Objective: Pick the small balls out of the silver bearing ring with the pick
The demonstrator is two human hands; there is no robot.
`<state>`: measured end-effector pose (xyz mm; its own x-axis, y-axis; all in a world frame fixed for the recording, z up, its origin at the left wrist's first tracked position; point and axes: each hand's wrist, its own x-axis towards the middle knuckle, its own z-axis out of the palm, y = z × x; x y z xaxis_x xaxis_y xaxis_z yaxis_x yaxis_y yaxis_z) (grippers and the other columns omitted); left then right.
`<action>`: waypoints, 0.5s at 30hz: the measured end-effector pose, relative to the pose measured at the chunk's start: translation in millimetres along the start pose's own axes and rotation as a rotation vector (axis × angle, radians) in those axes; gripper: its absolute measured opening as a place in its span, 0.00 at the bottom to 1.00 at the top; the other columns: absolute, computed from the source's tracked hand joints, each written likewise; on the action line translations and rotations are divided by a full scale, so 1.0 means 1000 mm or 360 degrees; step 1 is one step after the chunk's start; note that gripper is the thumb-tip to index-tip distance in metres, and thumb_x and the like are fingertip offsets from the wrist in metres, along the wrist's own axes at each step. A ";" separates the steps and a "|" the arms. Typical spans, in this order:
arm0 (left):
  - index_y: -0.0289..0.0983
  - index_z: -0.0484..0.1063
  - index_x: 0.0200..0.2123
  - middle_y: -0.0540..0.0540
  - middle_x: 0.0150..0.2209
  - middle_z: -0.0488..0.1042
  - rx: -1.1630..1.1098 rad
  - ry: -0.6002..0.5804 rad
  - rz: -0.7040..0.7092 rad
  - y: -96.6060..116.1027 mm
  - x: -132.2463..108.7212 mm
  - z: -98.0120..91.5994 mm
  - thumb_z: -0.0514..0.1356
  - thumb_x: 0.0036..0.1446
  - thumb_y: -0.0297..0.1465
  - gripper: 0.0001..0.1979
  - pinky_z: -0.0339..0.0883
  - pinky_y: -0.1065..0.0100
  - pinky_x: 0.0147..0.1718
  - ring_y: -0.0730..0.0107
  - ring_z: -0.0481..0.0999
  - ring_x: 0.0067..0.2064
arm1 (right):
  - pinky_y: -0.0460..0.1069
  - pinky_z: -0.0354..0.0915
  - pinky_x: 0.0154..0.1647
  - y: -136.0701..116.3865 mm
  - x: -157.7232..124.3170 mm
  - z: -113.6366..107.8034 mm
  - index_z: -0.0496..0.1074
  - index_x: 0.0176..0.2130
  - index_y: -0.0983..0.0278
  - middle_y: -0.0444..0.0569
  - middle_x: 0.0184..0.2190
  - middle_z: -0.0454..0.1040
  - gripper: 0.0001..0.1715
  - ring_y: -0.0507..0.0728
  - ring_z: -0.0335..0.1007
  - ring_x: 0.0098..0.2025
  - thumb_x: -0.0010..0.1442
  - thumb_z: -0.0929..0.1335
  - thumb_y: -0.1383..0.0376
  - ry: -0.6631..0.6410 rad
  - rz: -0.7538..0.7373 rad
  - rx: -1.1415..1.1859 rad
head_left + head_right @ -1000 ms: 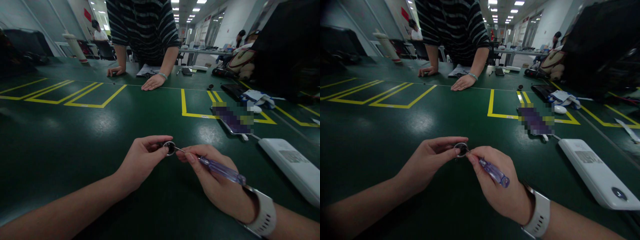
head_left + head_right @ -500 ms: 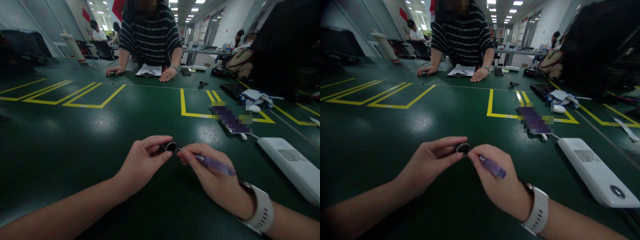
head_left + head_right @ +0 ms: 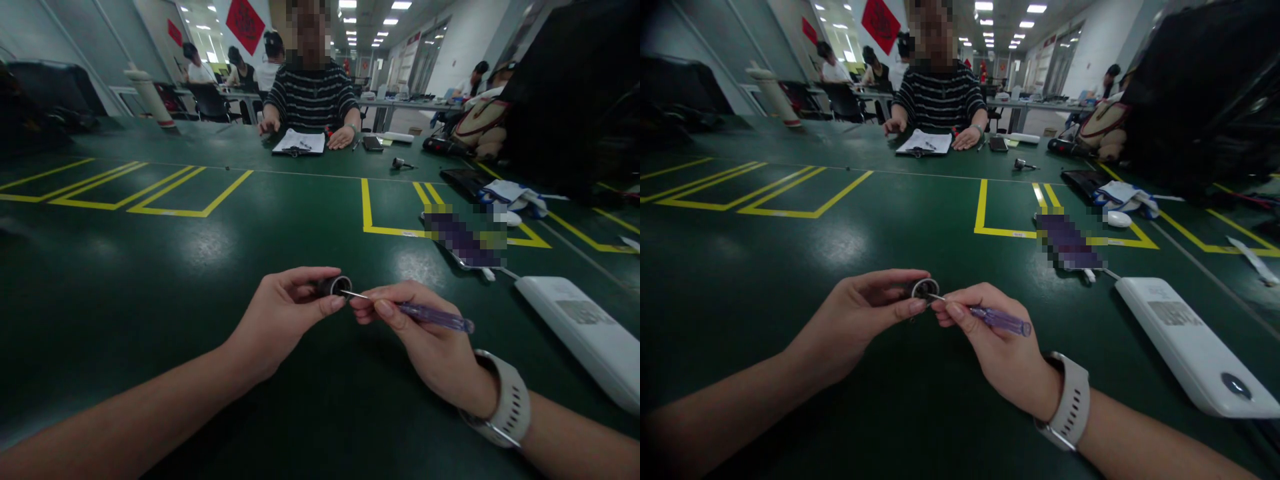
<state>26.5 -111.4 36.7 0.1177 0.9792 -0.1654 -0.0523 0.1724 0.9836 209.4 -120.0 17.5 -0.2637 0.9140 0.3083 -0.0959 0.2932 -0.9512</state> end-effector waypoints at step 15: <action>0.37 0.75 0.41 0.49 0.34 0.80 -0.0137 -0.0064 -0.0052 0.000 0.003 -0.001 0.67 0.42 0.20 0.19 0.70 0.76 0.37 0.75 0.78 0.36 | 0.47 0.72 0.36 -0.001 0.000 -0.004 0.74 0.37 0.62 0.46 0.33 0.76 0.05 0.51 0.74 0.33 0.60 0.67 0.68 -0.0024 -0.0001 -0.0042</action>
<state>26.3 -108.1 35.8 0.1603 0.9681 -0.1926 -0.1324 0.2145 0.9677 213.0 -119.3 18.1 -0.2783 0.9095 0.3087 -0.0710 0.3011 -0.9510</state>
